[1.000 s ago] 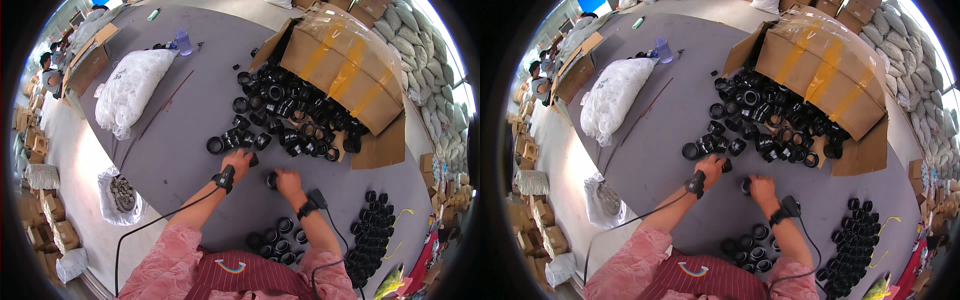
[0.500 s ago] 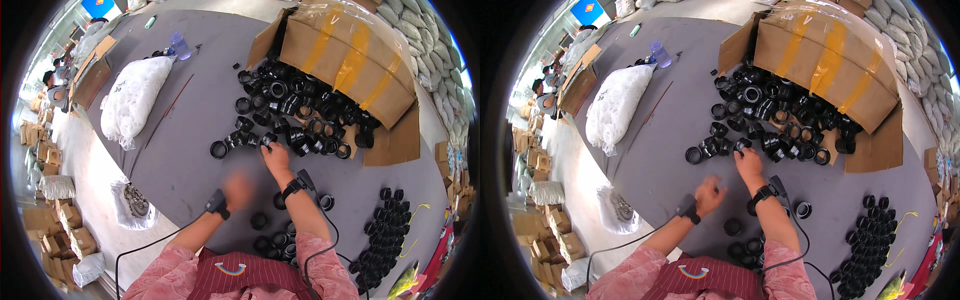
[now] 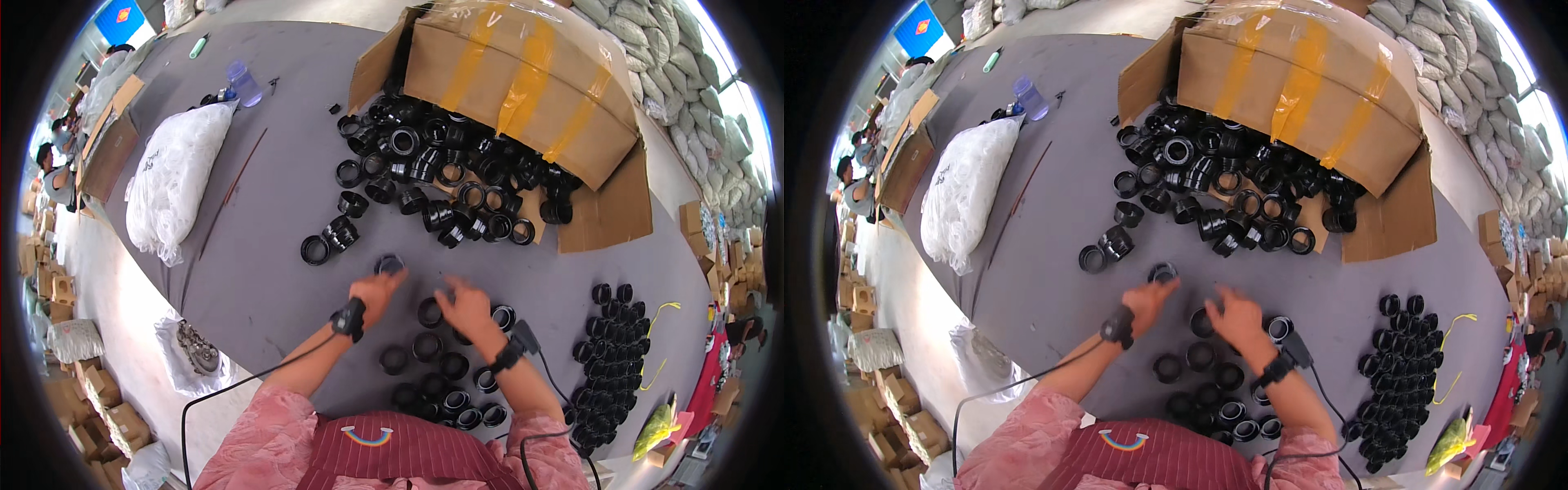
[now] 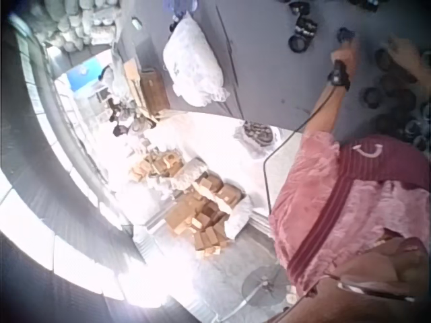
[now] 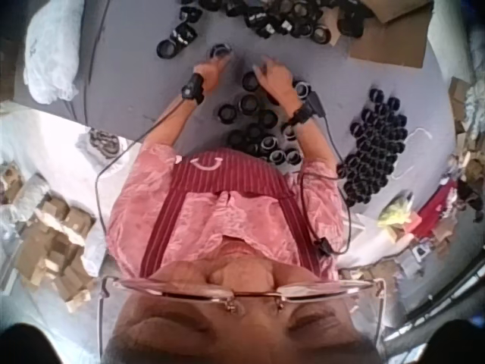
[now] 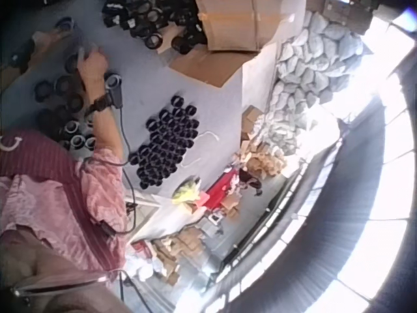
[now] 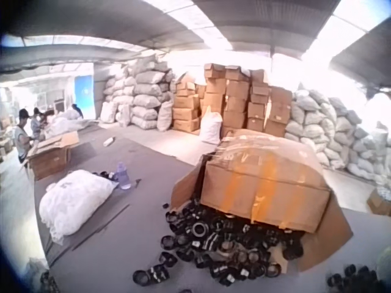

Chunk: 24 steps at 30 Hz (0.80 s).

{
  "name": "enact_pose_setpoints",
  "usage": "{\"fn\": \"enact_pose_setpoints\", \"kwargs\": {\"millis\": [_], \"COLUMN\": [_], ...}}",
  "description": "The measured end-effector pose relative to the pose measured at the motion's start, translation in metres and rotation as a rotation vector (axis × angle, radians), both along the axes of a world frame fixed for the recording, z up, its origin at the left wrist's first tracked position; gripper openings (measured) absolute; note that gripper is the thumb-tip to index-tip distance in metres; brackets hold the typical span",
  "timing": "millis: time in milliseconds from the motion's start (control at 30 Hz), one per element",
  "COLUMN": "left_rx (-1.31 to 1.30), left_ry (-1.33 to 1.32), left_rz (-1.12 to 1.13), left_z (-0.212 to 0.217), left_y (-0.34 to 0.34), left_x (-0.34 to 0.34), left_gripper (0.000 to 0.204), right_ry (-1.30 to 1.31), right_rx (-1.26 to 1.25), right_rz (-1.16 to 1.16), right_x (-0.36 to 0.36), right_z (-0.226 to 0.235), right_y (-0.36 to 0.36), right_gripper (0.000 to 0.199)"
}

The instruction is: Sort black plastic ring components from a large cardboard box and arrange them into rows on the table.

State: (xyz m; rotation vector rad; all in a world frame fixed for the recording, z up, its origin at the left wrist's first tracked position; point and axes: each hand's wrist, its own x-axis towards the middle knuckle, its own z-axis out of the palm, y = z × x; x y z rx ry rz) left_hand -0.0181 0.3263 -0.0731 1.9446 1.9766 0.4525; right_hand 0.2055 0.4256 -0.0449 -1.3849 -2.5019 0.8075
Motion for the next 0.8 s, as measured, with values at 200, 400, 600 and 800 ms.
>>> {"fn": "enact_pose_setpoints", "kwargs": {"millis": [200, 400, 600, 800], "left_rx": [0.185, 0.17, 0.164, 0.218], "left_ry": [-0.14, -0.313, -0.421, -0.439], "left_rz": [-0.165, 0.376, 0.623, 0.482], "left_z": [0.018, 0.012, -0.017, -0.022], "left_y": [-0.051, 0.056, 0.165, 0.16], "left_x": [0.024, 0.028, 0.058, 0.059], "left_gripper": [0.043, 0.041, 0.032, 0.024], "right_ry": [-0.131, -0.065, -0.045, 0.297], "right_rx": [0.188, 0.076, -0.065, -0.219], "right_rz": [-0.113, -0.104, -0.085, -0.367], "right_x": [-0.044, -0.002, 0.067, 0.069], "right_z": [0.006, -0.007, 0.006, 0.013], "right_y": [0.09, 0.053, -0.002, 0.009], "right_gripper": [0.039, 0.026, 0.024, 0.025]}}
